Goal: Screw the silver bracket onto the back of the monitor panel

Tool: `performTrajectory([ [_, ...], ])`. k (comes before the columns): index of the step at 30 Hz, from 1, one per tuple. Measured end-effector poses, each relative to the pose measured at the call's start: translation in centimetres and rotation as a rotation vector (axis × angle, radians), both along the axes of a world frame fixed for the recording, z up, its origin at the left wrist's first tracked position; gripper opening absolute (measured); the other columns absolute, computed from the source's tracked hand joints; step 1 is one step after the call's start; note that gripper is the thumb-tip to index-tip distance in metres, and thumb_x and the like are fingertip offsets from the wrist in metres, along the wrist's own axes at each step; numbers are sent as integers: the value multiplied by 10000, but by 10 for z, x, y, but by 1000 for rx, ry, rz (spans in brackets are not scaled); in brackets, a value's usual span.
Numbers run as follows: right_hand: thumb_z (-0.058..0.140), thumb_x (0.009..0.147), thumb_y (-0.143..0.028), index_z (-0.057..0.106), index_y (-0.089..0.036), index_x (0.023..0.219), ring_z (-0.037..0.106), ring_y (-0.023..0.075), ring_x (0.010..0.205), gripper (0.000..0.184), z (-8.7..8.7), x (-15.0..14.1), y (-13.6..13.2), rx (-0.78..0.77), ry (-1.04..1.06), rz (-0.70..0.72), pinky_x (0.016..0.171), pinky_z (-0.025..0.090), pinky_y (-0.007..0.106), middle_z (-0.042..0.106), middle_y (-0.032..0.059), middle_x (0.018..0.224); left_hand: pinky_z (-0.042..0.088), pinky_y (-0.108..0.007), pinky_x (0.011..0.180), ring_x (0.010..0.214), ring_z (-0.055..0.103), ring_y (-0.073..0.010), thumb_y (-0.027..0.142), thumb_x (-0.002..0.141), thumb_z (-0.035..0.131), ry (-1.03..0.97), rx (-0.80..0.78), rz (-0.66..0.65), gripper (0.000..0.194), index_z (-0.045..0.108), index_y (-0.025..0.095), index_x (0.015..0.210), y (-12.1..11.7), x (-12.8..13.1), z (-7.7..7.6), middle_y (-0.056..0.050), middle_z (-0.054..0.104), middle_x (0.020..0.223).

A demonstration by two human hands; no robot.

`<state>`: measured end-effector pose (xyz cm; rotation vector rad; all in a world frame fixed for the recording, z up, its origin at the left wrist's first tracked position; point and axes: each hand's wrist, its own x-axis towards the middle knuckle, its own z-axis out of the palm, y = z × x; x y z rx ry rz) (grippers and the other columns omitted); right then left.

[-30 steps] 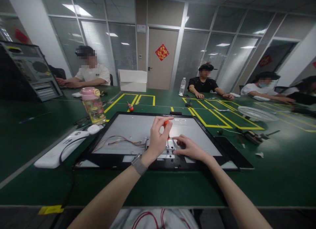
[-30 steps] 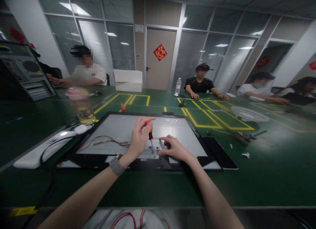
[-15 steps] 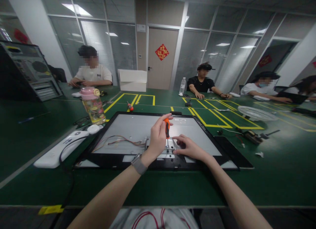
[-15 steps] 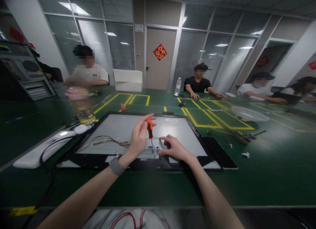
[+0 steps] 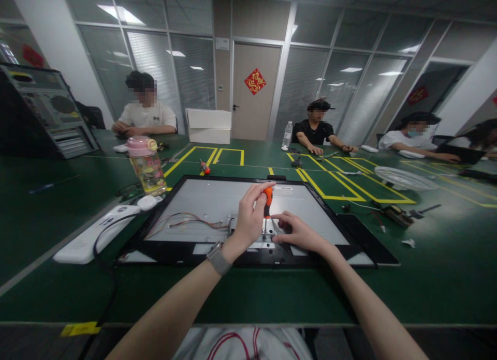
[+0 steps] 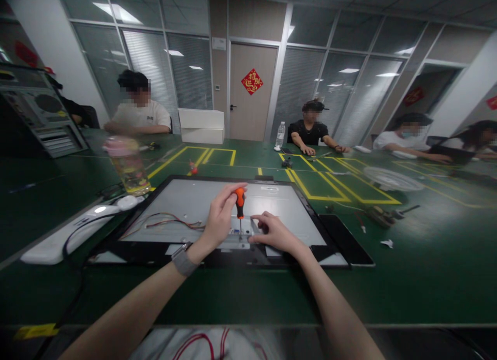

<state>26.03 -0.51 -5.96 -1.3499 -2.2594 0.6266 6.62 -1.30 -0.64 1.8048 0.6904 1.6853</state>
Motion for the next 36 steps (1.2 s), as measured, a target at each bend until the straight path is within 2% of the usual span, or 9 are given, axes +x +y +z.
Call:
performTrajectory([
  [2, 756, 754, -406, 614, -197, 1257, 568, 213, 834, 562, 0, 0, 0, -3, 8, -3, 768, 450, 321, 546, 33, 905, 502, -305, 816, 908, 620, -158, 161, 936, 418, -16, -30, -2, 293, 657, 200, 1101, 1, 1, 0, -60, 664, 1014],
  [7, 760, 755, -399, 621, -191, 1245, 566, 207, 828, 550, -2, 1, 1, 7, 24, 2, 763, 448, 317, 547, 34, 910, 510, -263, 722, 829, 594, -143, 182, 836, 612, 21, 5, 74, 214, 696, 213, 1031, 0, 2, 1, -45, 614, 939],
  [12, 768, 744, -410, 626, -192, 1239, 560, 201, 811, 559, -5, 1, 3, 14, 14, 2, 747, 442, 310, 551, 30, 901, 506, -284, 806, 1008, 604, -167, 181, 933, 459, 18, -12, -15, 283, 668, 220, 1120, 0, 1, -1, -67, 658, 1083],
  [15, 763, 749, -419, 620, -195, 1250, 561, 202, 812, 567, -6, 2, 3, 13, 10, 5, 752, 440, 313, 548, 30, 903, 505, -294, 830, 985, 617, -159, 166, 936, 447, -4, -21, -36, 299, 649, 220, 1149, 1, 1, -3, -67, 668, 1093],
  [20, 768, 748, -419, 622, -205, 1244, 562, 205, 826, 560, -6, 2, 3, 23, 24, 7, 757, 443, 315, 546, 30, 906, 483, -243, 696, 781, 565, -123, 166, 820, 641, 11, 34, 98, 208, 693, 220, 1014, 2, 3, -3, -22, 586, 894],
  [23, 767, 750, -404, 622, -202, 1243, 558, 201, 819, 552, -5, 2, 2, 18, 27, 3, 753, 444, 312, 546, 30, 905, 461, -235, 678, 740, 534, -114, 194, 798, 685, 0, 41, 149, 155, 696, 217, 950, 1, 4, -2, -2, 531, 831],
  [27, 762, 751, -416, 620, -200, 1250, 558, 208, 833, 562, -5, 3, 2, 6, 25, 2, 768, 446, 319, 543, 32, 908, 463, -244, 695, 772, 547, -126, 228, 856, 615, 0, 24, 125, 109, 686, 206, 936, 0, 3, 0, -20, 549, 864],
  [33, 751, 757, -433, 610, -200, 1267, 560, 208, 833, 578, -4, 3, 2, 1, 25, 4, 768, 446, 322, 541, 34, 914, 475, -245, 646, 720, 588, -127, 224, 963, 361, -77, -122, 4, 273, 617, 194, 1052, 0, 2, -3, -29, 622, 846],
  [36, 760, 747, -440, 617, -206, 1255, 561, 208, 826, 578, -5, 3, 2, 10, 26, 4, 766, 446, 322, 547, 31, 905, 488, -249, 683, 790, 606, -136, 245, 960, 407, -63, -109, -7, 240, 630, 199, 1035, 2, 2, -5, -41, 636, 901],
])
